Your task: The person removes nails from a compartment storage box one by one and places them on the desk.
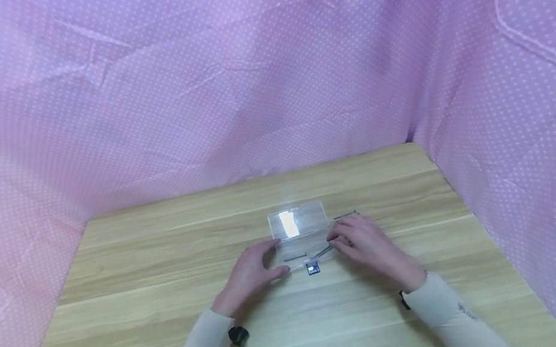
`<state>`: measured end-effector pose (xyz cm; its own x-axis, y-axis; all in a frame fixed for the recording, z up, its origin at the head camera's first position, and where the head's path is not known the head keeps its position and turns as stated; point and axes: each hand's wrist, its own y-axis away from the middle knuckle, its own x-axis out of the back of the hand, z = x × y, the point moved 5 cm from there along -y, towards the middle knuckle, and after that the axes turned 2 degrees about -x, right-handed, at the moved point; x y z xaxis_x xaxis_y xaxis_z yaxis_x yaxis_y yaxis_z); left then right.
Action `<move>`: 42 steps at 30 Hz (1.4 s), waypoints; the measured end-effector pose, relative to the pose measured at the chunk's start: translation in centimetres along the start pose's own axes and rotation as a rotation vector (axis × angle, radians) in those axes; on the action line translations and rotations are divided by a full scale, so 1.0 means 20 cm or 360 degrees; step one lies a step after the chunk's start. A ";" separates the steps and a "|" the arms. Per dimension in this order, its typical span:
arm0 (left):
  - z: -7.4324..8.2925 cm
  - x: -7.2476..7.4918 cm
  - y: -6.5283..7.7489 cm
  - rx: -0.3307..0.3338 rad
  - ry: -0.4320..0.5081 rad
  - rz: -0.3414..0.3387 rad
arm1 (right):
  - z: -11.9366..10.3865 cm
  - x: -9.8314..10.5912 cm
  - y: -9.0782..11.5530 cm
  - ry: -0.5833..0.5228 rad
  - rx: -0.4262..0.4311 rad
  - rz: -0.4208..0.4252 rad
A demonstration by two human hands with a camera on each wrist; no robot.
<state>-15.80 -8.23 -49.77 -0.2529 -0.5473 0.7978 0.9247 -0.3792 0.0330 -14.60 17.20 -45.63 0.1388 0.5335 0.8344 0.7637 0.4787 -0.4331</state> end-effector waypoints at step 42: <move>-0.02 0.01 -0.01 0.0011 0.0130 -0.0067 | -0.02 -0.17 -0.12 0.0055 0.0122 -0.0473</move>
<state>-16.13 -8.55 -49.95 -0.3136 -0.5903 0.7438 0.9147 -0.3980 0.0698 -16.72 13.90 -47.30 -0.0612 0.3388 0.9389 0.7244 0.6622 -0.1917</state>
